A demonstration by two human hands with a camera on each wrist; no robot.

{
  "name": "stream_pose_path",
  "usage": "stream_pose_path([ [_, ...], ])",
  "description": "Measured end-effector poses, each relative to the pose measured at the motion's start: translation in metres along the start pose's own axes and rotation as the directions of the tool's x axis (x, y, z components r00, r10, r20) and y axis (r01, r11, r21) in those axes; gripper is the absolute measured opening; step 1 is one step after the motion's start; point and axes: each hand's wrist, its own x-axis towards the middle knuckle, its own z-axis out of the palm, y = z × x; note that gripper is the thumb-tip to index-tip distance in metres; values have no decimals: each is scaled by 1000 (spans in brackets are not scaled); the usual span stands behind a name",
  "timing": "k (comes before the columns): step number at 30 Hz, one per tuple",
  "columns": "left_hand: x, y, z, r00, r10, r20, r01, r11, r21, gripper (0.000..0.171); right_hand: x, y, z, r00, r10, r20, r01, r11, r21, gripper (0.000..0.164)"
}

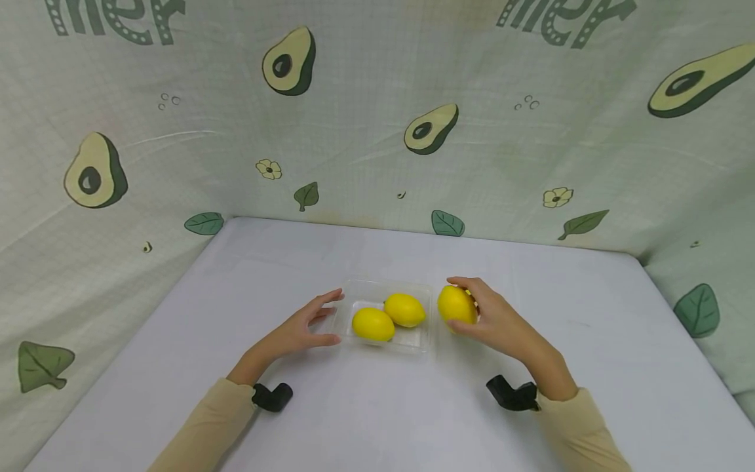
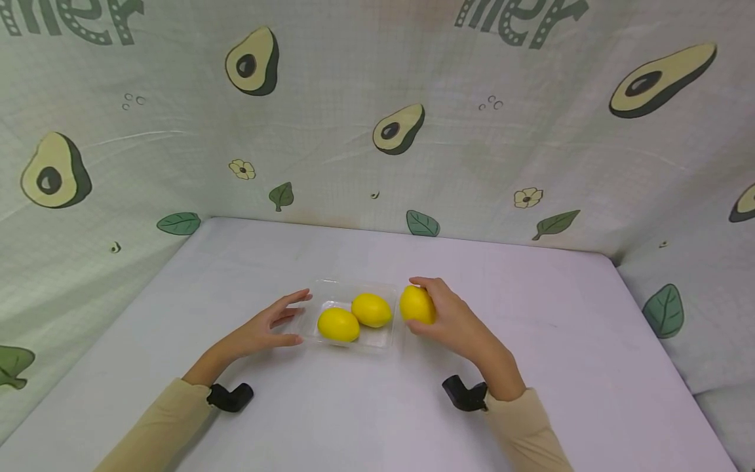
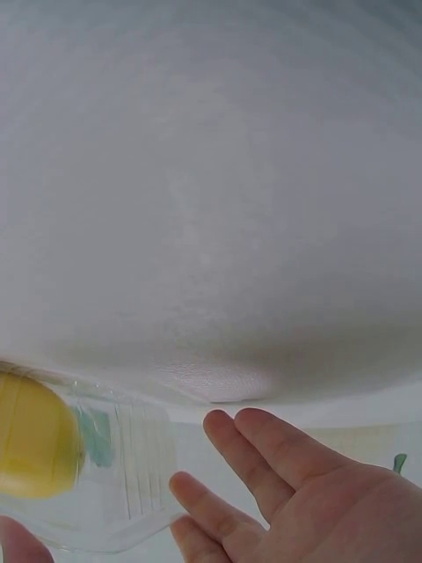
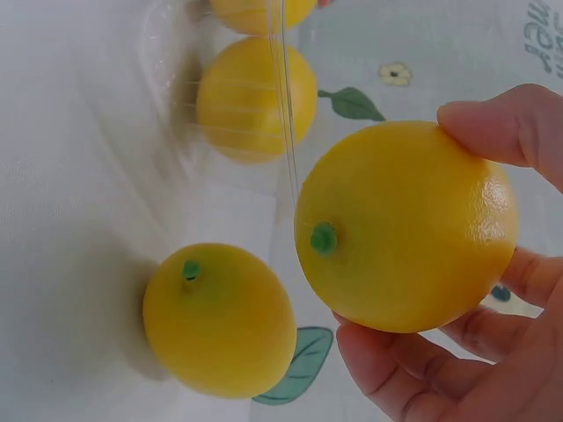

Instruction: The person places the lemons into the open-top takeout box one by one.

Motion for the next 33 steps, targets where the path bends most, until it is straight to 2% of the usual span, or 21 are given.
stream_pose_path([
  [13,0,0,0,1000,-12,-5,11,1000,-10,86,7,-16,12,998,-61,12,60,998,30,62],
  [23,1,1,1,1000,-21,-15,21,1000,12,86,10,-24,19,997,-56,47,52,995,91,59],
  [28,1,2,1,1000,-18,-12,18,1000,15,86,13,-29,26,993,-111,31,107,989,104,60],
  [33,0,3,0,1000,-18,-12,18,1000,14,86,14,-29,34,982,-184,43,182,982,43,59],
])
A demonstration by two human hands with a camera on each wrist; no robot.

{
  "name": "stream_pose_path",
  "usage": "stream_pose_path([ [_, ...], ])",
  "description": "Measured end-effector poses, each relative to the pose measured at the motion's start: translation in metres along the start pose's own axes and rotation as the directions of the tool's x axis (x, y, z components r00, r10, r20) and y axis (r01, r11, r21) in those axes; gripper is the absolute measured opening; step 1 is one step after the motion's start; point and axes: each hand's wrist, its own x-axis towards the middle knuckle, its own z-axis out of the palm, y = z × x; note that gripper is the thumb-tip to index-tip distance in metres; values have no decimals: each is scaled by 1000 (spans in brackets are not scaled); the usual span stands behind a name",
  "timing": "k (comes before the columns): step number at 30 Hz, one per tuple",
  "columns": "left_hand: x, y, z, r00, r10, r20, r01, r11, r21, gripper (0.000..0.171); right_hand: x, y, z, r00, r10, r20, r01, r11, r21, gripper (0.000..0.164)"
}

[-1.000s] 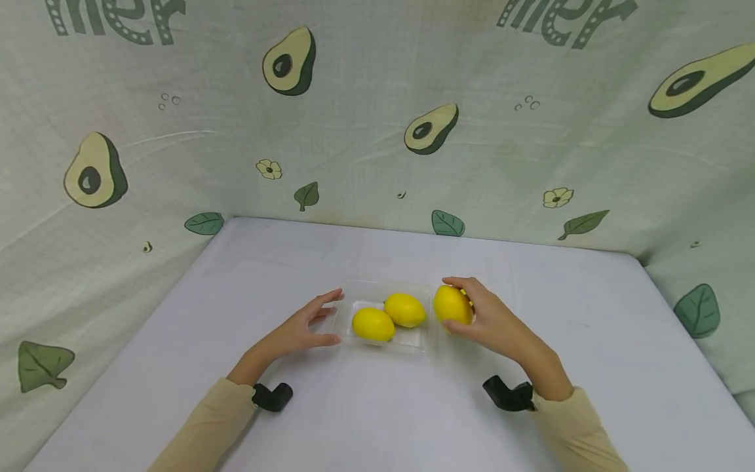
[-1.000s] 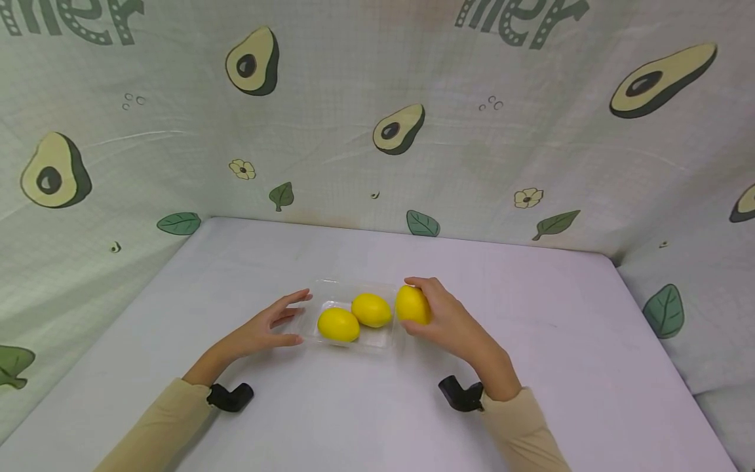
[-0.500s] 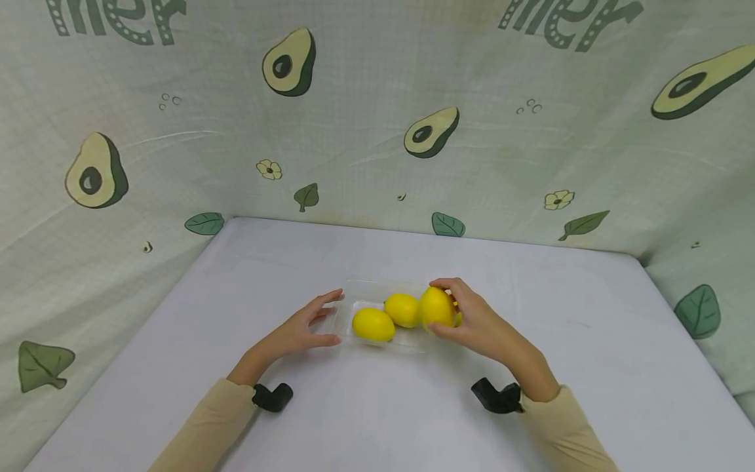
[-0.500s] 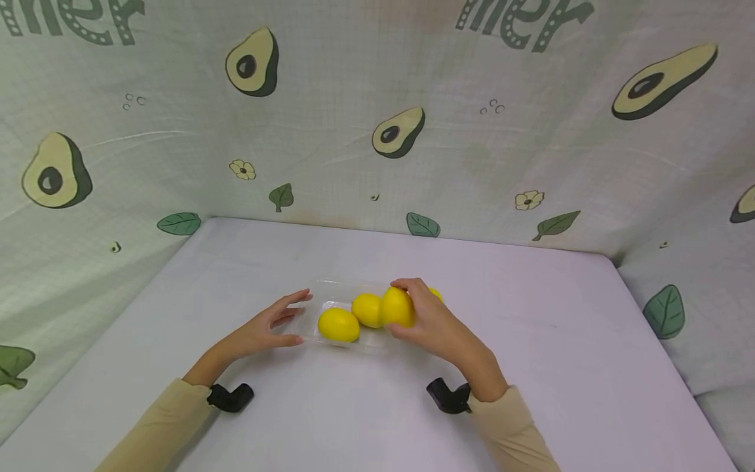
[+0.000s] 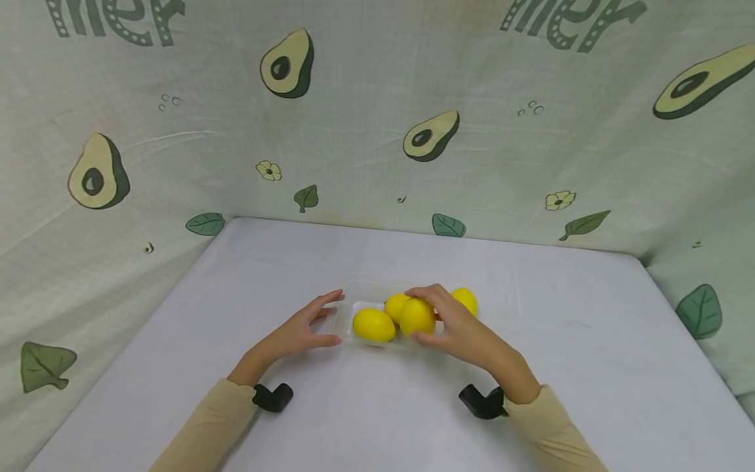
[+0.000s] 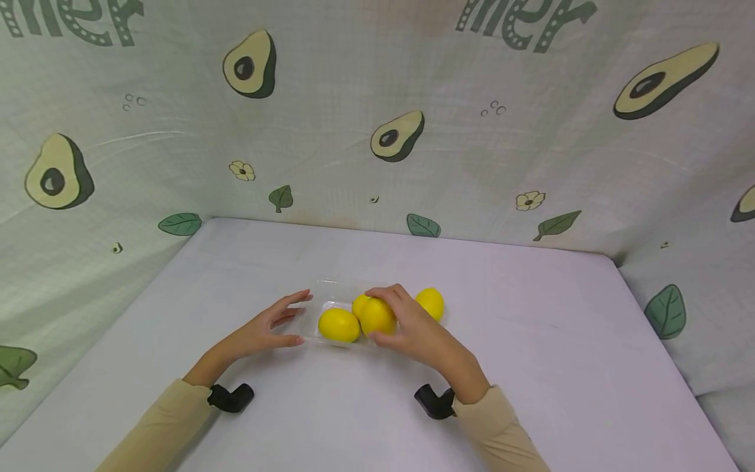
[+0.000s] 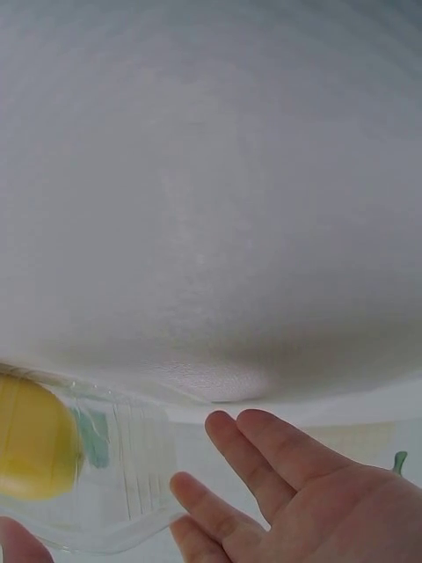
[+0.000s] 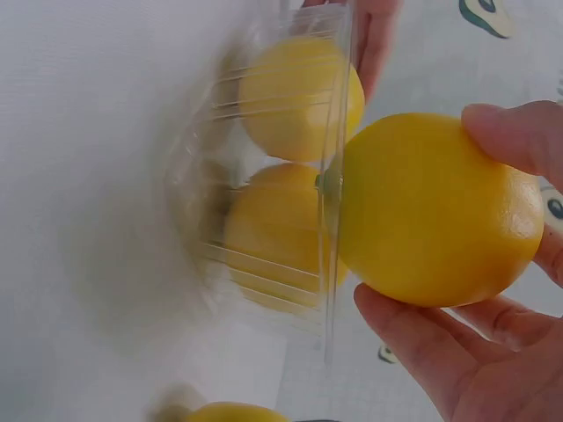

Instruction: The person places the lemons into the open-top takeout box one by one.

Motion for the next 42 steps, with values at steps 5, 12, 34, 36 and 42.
stream_pose_path([
  [5,0,-1,0,1000,-4,-1,4,1000,-3,86,1,2,6,1000,-22,19,23,998,-53,46],
  [12,0,-1,0,1000,2,0,-2,1000,-2,87,2,3,7,999,-27,34,29,998,-60,34],
  [34,2,-3,0,999,29,15,-29,1000,-4,85,6,8,19,997,-32,63,47,965,-257,19],
  [36,2,-3,0,999,33,14,-33,999,-4,86,6,8,19,997,-40,60,55,961,-271,19],
  [42,0,-3,-1,999,40,22,-40,999,-20,87,5,4,19,998,-40,58,55,956,-289,17],
])
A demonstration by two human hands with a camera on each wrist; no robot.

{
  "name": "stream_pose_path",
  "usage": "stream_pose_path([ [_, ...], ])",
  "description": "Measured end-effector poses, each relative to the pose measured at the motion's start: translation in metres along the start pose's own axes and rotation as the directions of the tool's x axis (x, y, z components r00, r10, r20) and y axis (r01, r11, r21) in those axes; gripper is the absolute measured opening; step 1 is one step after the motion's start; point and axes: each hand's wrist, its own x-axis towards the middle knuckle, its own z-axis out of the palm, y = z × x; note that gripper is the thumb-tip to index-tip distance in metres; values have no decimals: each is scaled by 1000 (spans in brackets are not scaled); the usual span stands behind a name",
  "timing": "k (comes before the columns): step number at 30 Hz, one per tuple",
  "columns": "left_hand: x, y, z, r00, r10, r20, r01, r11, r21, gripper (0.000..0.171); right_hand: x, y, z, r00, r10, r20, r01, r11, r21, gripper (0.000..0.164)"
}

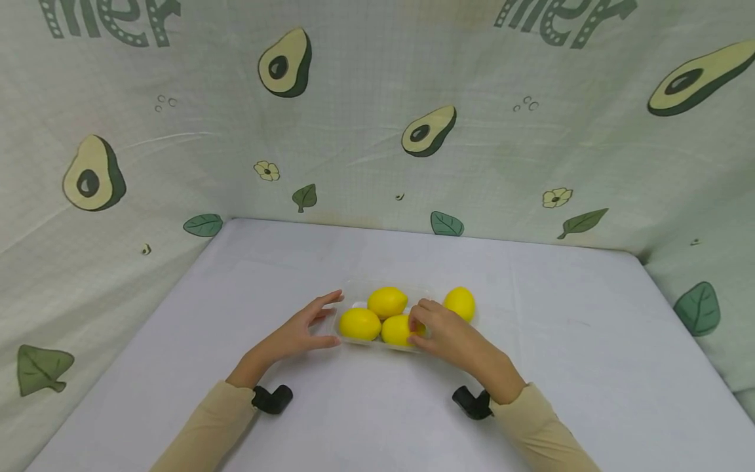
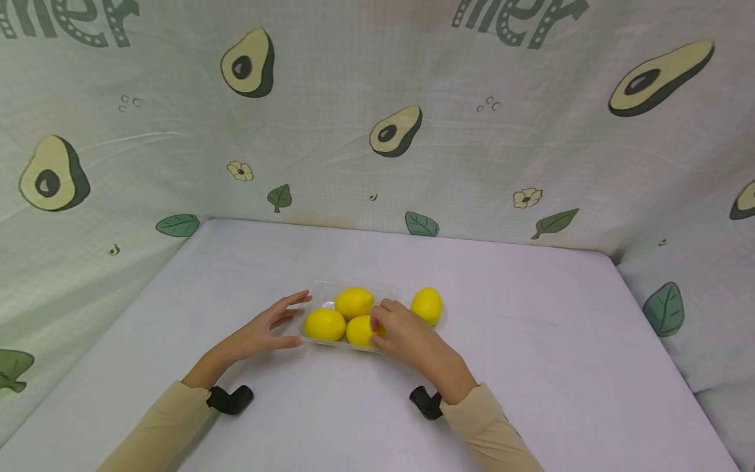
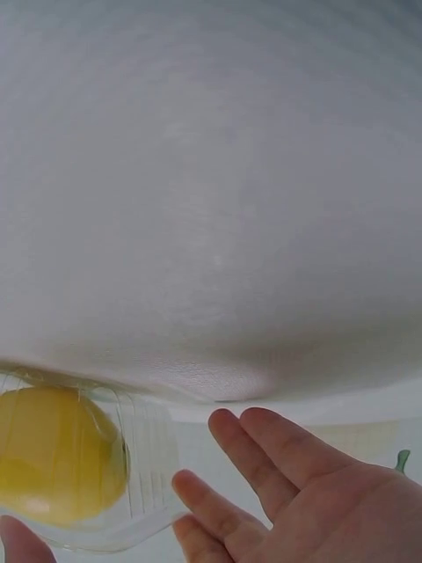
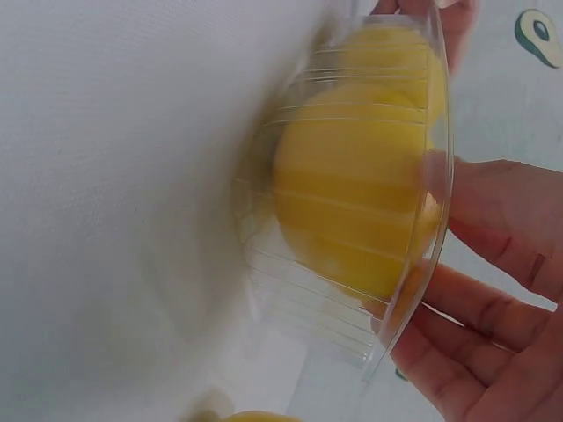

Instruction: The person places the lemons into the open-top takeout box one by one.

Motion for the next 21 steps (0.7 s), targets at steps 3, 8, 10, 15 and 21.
stream_pose_path([
  [3,0,0,0,1000,3,2,-3,1000,1,87,0,-1,-3,999,32,13,-32,999,16,22],
  [8,0,0,-1,1000,-2,2,2,1000,-4,87,0,-1,-12,998,64,1,-64,996,60,29],
  [10,0,-1,-1,1000,-4,2,4,1000,-4,87,-1,0,-17,998,68,-14,-67,996,59,28],
  [15,1,-2,-1,1000,-2,2,2,1000,-3,87,-4,9,-28,995,73,-67,-71,997,42,28],
  [21,1,-2,0,1000,-1,2,1,1000,-3,87,-8,21,-42,989,84,-121,-82,996,14,35],
])
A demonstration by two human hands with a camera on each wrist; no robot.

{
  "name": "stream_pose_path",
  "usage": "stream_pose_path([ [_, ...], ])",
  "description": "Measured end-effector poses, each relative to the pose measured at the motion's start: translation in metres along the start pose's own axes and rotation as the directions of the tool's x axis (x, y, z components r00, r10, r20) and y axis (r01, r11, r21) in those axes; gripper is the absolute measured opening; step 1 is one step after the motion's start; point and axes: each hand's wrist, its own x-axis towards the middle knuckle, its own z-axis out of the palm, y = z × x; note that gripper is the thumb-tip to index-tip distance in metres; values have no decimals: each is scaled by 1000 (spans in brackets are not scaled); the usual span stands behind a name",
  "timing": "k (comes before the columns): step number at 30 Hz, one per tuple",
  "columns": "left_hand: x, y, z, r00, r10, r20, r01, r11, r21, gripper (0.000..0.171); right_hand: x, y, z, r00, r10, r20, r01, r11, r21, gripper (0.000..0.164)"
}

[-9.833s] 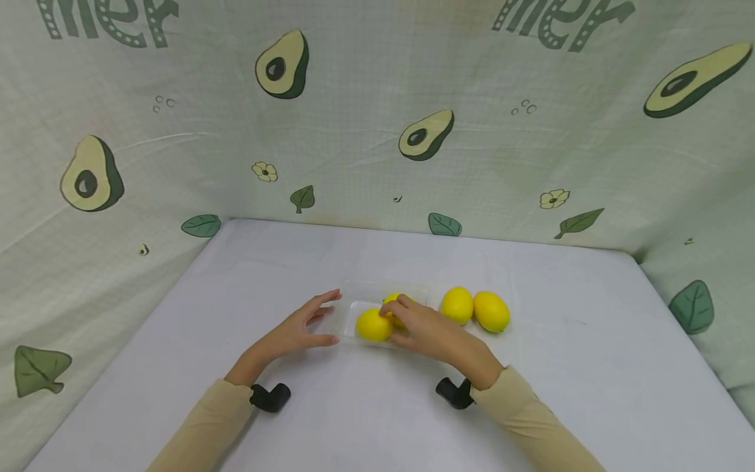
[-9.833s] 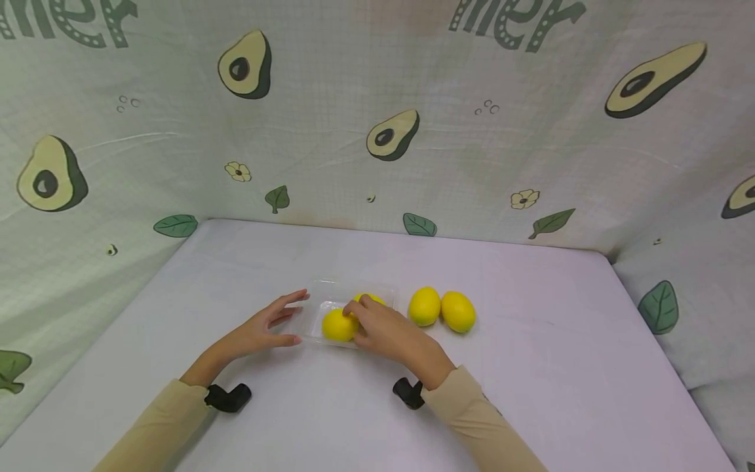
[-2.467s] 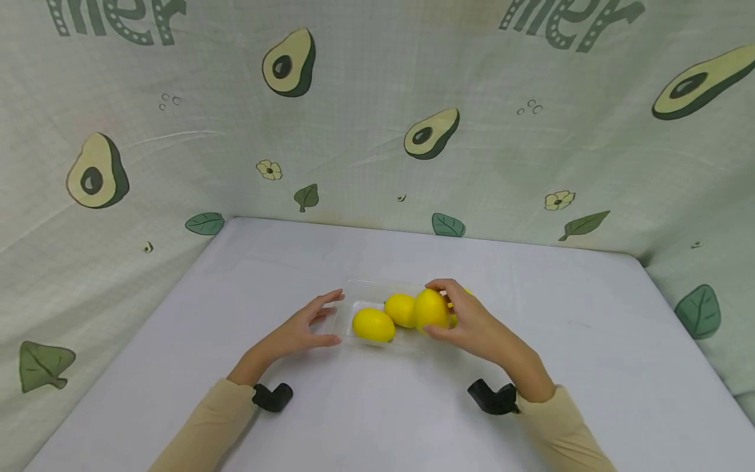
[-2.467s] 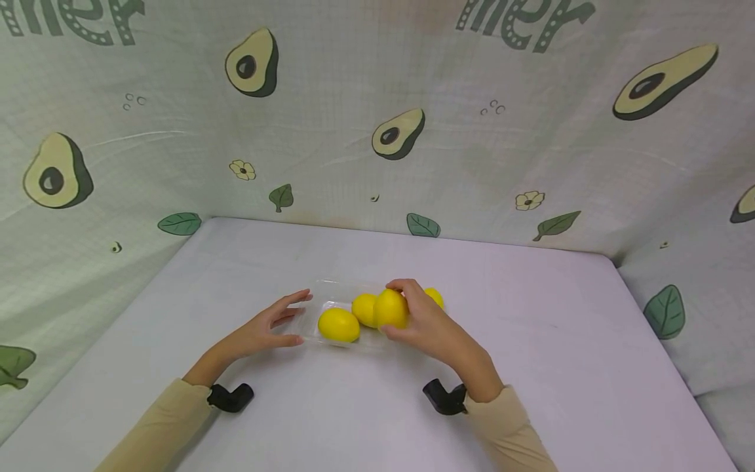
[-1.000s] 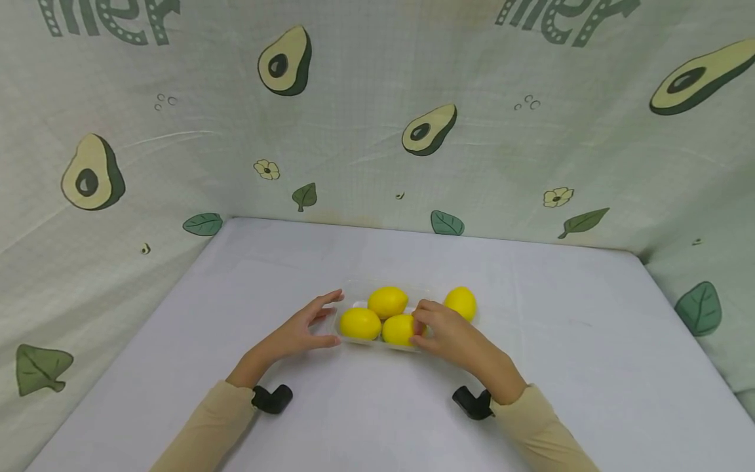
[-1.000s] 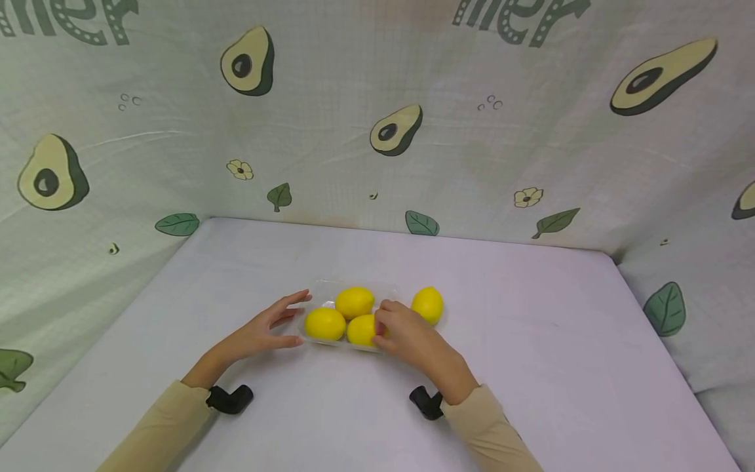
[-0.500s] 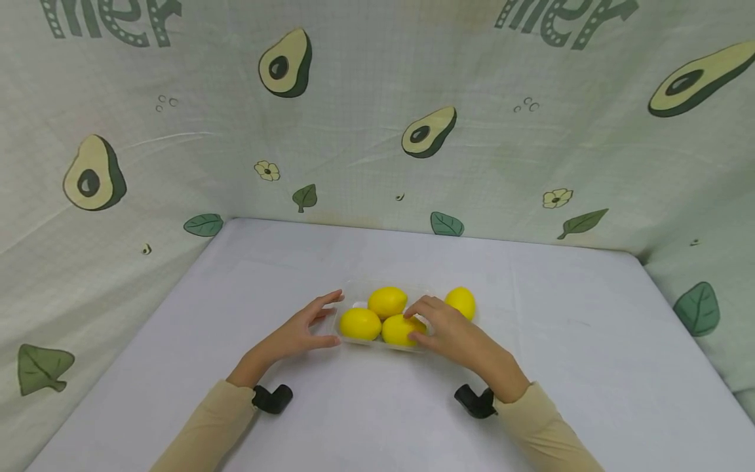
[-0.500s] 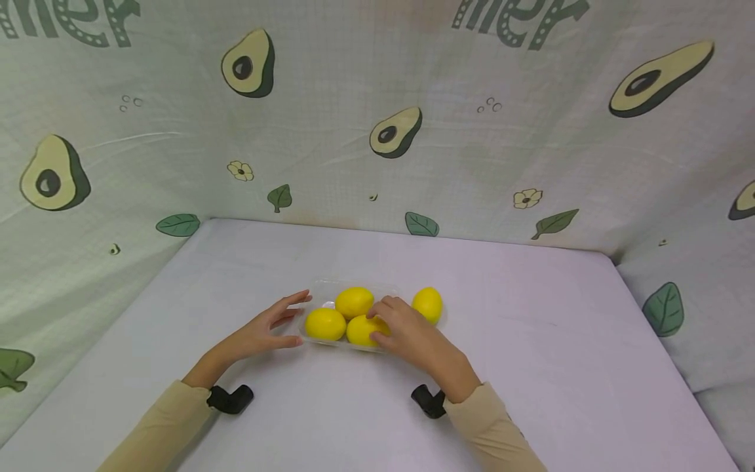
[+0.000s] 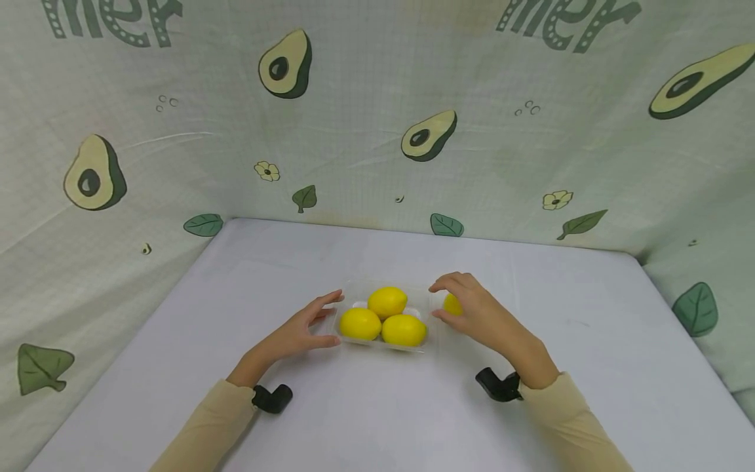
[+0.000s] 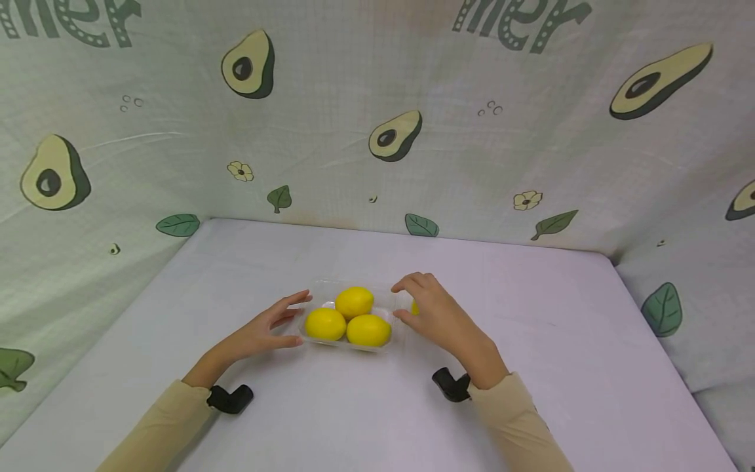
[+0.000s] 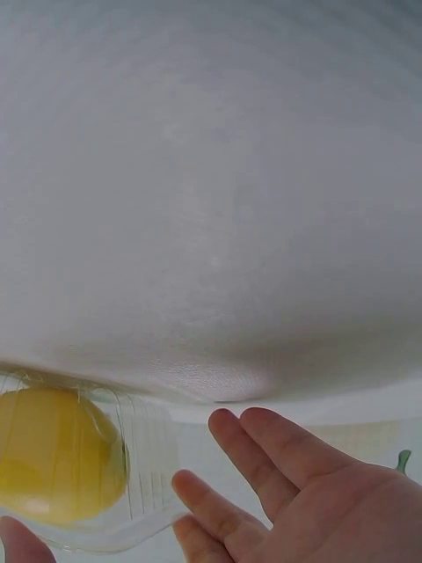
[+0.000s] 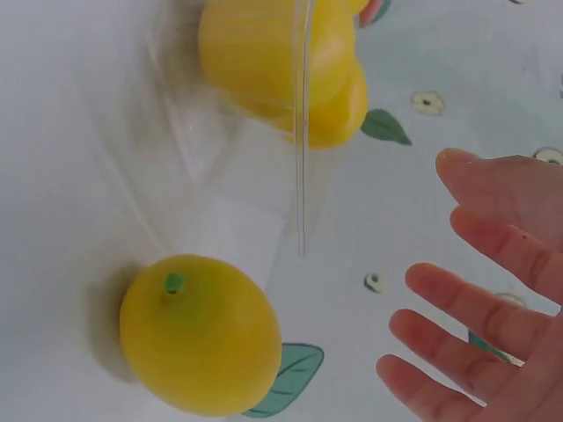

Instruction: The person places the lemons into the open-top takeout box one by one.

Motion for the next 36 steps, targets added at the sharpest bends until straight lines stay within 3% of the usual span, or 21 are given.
stream_pose_path([
  [8,0,1,0,1000,-12,-3,12,1000,3,88,-2,14,-15,993,112,45,-112,994,11,52],
  [15,-1,0,0,1000,-7,-1,7,1000,5,88,-5,27,-16,977,190,96,-194,980,33,59],
  [29,-3,1,0,1000,-10,-1,10,1000,7,88,-10,39,-4,952,257,168,-270,961,60,61],
  [36,-4,1,0,1000,-11,-1,11,1000,7,88,-9,42,4,954,249,165,-262,963,68,63],
])
